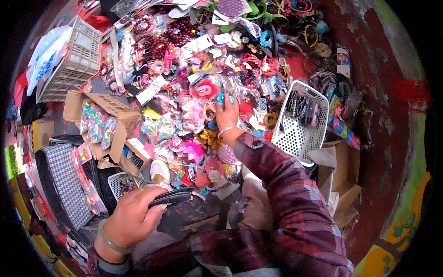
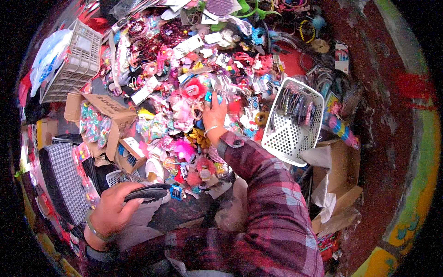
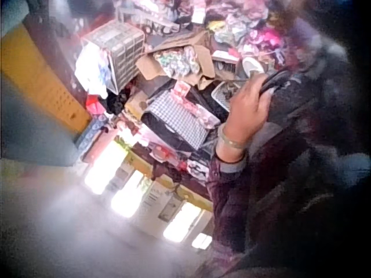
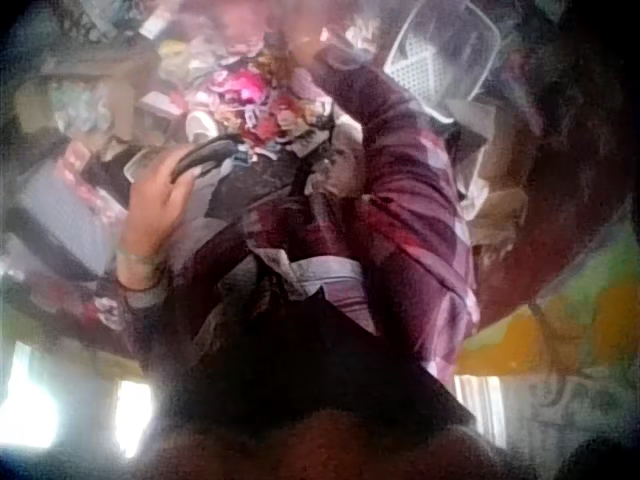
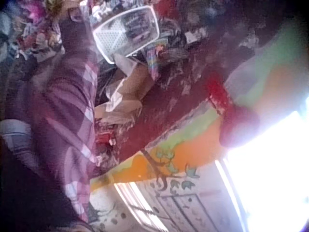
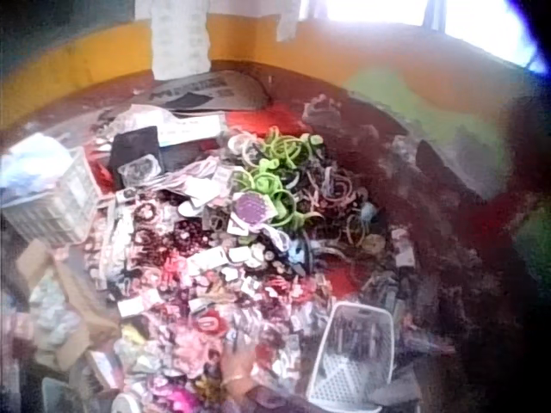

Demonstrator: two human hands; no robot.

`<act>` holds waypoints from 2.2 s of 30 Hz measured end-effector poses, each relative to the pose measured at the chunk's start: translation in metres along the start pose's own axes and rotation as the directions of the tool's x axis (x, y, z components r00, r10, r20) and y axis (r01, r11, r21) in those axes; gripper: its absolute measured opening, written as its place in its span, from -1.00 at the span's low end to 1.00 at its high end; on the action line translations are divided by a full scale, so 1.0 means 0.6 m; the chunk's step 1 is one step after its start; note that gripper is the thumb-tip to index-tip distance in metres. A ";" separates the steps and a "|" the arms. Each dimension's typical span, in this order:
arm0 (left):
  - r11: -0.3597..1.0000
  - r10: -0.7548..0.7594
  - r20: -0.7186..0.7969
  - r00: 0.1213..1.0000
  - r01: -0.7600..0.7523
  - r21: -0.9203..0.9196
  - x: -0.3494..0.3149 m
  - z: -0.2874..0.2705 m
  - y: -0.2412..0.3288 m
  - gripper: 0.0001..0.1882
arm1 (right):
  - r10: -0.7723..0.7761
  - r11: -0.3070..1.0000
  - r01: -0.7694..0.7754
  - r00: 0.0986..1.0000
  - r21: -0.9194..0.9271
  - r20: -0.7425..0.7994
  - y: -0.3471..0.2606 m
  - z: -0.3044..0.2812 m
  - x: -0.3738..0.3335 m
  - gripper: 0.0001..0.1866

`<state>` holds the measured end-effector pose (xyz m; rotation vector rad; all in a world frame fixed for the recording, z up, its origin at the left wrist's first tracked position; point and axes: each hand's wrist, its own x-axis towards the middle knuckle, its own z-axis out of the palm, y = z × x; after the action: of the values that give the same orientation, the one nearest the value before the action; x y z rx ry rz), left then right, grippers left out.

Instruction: The person sorts through a large pile of hair accessories and small items on the floor, picking up individual items, placing some into a small white basket, and others into various boxes and crates.

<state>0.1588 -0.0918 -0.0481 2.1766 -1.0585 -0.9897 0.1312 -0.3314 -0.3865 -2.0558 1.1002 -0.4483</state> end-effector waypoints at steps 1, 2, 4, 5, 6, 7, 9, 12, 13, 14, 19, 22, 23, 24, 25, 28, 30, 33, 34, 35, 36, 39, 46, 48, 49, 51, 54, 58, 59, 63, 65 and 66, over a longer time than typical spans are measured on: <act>1.000 0.005 -0.008 1.000 -0.005 -0.003 -0.001 0.000 -0.001 -0.70 | -0.027 0.999 0.028 1.000 0.041 -0.003 -0.001 0.002 -0.006 -0.44; 1.000 0.010 -0.015 1.000 -0.010 -0.006 -0.003 0.001 -0.003 -0.70 | -0.074 0.996 0.072 0.997 0.051 0.025 0.000 0.002 -0.014 -0.43; 1.000 0.019 -0.022 1.000 -0.019 -0.009 -0.006 0.003 -0.007 -0.70 | -0.166 0.984 0.160 0.983 0.076 0.079 -0.002 -0.002 -0.027 -0.40; 1.000 0.022 -0.022 1.000 -0.023 -0.009 -0.008 0.003 -0.010 -0.70 | -0.172 0.983 0.164 0.979 0.080 0.114 -0.005 -0.004 -0.033 -0.40; 1.000 0.026 -0.021 0.999 -0.027 -0.009 -0.009 0.003 -0.012 -0.70 | -0.177 0.983 0.166 0.973 0.083 0.148 -0.009 -0.006 -0.038 -0.41; 0.999 0.031 -0.024 0.999 -0.031 -0.009 -0.010 0.003 -0.012 -0.70 | -0.181 0.982 0.168 0.967 0.084 0.181 -0.012 -0.010 -0.042 -0.41; 0.999 0.041 -0.029 0.999 -0.041 -0.008 -0.012 0.001 -0.012 -0.71 | -0.180 0.979 0.159 0.966 0.126 0.185 0.001 -0.003 -0.045 -0.39; 0.999 0.045 -0.027 0.999 -0.045 -0.016 -0.014 -0.003 -0.011 -0.72 | -0.211 0.975 0.194 0.958 0.104 0.193 0.016 -0.014 -0.039 -0.41; 0.999 0.045 -0.028 0.999 -0.046 -0.018 -0.016 -0.004 -0.012 -0.72 | -0.232 0.972 0.224 0.961 0.072 0.148 0.019 -0.019 -0.040 -0.42; 0.999 0.047 -0.029 0.999 -0.047 -0.019 -0.018 -0.004 -0.013 -0.71 | -0.205 0.971 0.183 0.967 0.152 0.148 0.027 -0.022 -0.039 -0.42; 0.998 0.054 -0.046 0.997 -0.055 -0.009 -0.025 -0.004 -0.014 -0.70 | -0.034 0.948 -0.043 0.972 0.317 0.233 0.045 -0.039 -0.015 -0.50; 0.997 0.081 -0.052 0.995 -0.081 -0.008 -0.024 -0.003 -0.015 -0.71 | 0.102 0.825 -0.251 0.947 0.507 0.303 0.076 -0.035 0.001 -0.57; 0.998 0.068 -0.039 0.997 -0.069 -0.012 -0.025 -0.005 -0.015 -0.71 | 0.120 0.788 -0.315 0.922 0.529 0.369 0.080 -0.040 0.004 -0.57; 0.998 0.057 -0.027 0.998 -0.057 -0.017 -0.026 -0.007 -0.014 -0.71 | 0.134 0.748 -0.378 0.891 0.546 0.434 0.084 -0.046 0.007 -0.57; 0.998 0.055 -0.034 0.998 -0.056 -0.015 -0.028 -0.007 -0.014 -0.71 | 0.142 0.704 -0.442 0.855 0.556 0.499 0.078 -0.051 0.007 -0.56; 0.998 0.062 -0.050 0.997 -0.063 -0.011 -0.030 -0.006 -0.014 -0.72 | 0.210 0.604 -0.586 0.772 0.541 0.600 0.073 -0.065 0.008 -0.60; 0.996 0.084 -0.054 0.995 -0.085 -0.012 -0.027 -0.002 -0.017 -0.71 | 0.248 0.555 -0.636 0.742 0.536 0.623 0.085 -0.075 0.009 -0.69; 0.996 0.089 -0.054 0.995 -0.089 -0.004 -0.028 -0.001 -0.016 -0.71 | 0.162 0.430 -0.671 0.716 0.605 0.679 0.091 -0.082 0.008 -0.77; 0.996 0.089 -0.056 0.994 -0.090 -0.001 -0.028 -0.001 -0.016 -0.71 | 0.131 0.410 -0.676 0.708 0.612 0.694 0.088 -0.086 0.007 -0.79; 0.996 0.091 -0.057 0.994 -0.091 0.001 -0.029 -0.001 -0.015 -0.71 | 0.101 0.390 -0.682 0.700 0.619 0.707 0.086 -0.093 0.006 -0.80; 0.996 0.092 -0.059 0.994 -0.092 0.002 -0.029 -0.001 -0.014 -0.71 | 0.070 0.372 -0.687 0.691 0.624 0.719 0.084 -0.099 0.006 -0.81; 0.997 0.072 -0.060 0.996 -0.072 0.010 -0.036 0.001 -0.018 -0.71 | -0.060 0.325 -0.665 0.695 0.672 0.717 0.060 -0.116 0.002 -0.84; 0.996 0.084 -0.163 0.983 -0.075 0.057 -0.041 -0.009 -0.031 -0.72 | -0.175 0.377 -0.689 0.603 0.618 0.779 0.012 -0.152 -0.013 -0.74; 0.985 0.116 -0.224 0.968 -0.083 0.149 -0.043 -0.018 -0.037 -0.72 | -0.149 0.473 -0.674 0.574 0.568 0.805 0.037 -0.142 -0.013 -0.76; 0.979 0.106 -0.250 0.963 -0.057 0.194 -0.051 -0.019 -0.040 -0.71 | -0.163 0.435 -0.715 0.534 0.546 0.829 0.022 -0.139 -0.026 -0.78; 0.979 0.128 -0.295 0.947 -0.073 0.189 -0.053 -0.028 -0.043 -0.72 | -0.090 0.529 -0.704 0.508 0.473 0.857 0.001 -0.133 -0.064 -0.78; 0.994 0.070 -0.294 0.953 -0.042 0.103 -0.050 -0.021 -0.075 -0.69 | -0.089 0.722 -0.613 0.377 0.321 0.922 0.036 -0.115 -0.118 -0.78; 0.988 0.124 -0.301 0.946 -0.089 0.126 -0.038 -0.015 -0.072 -0.71 | -0.165 0.772 -0.556 0.294 0.309 0.941 0.025 -0.090 -0.235 -0.77; 0.993 0.085 -0.280 0.956 -0.060 0.100 -0.041 -0.012 -0.070 -0.71 | -0.146 0.665 -0.720 0.134 0.198 0.980 0.024 -0.079 -0.261 -0.75; 0.984 0.174 -0.342 0.923 -0.152 0.090 -0.039 0.001 -0.076 -0.72 | -0.213 0.781 -0.555 0.194 0.286 0.958 0.008 -0.062 -0.297 -0.76; 0.991 0.134 -0.342 0.930 -0.119 0.064 -0.045 -0.004 -0.070 -0.71 | -0.105 0.833 -0.450 0.445 0.323 0.889 -0.003 -0.066 -0.248 -0.76; 0.995 0.099 -0.311 0.945 -0.086 0.056 -0.044 -0.008 -0.065 -0.71 | -0.216 0.833 -0.284 0.623 0.475 0.752 0.017 -0.061 -0.208 -0.74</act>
<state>0.1685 -0.0477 -0.0627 2.2022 -1.0230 -0.5584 0.0324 -0.2488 -0.3650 -1.4138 0.3721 0.1807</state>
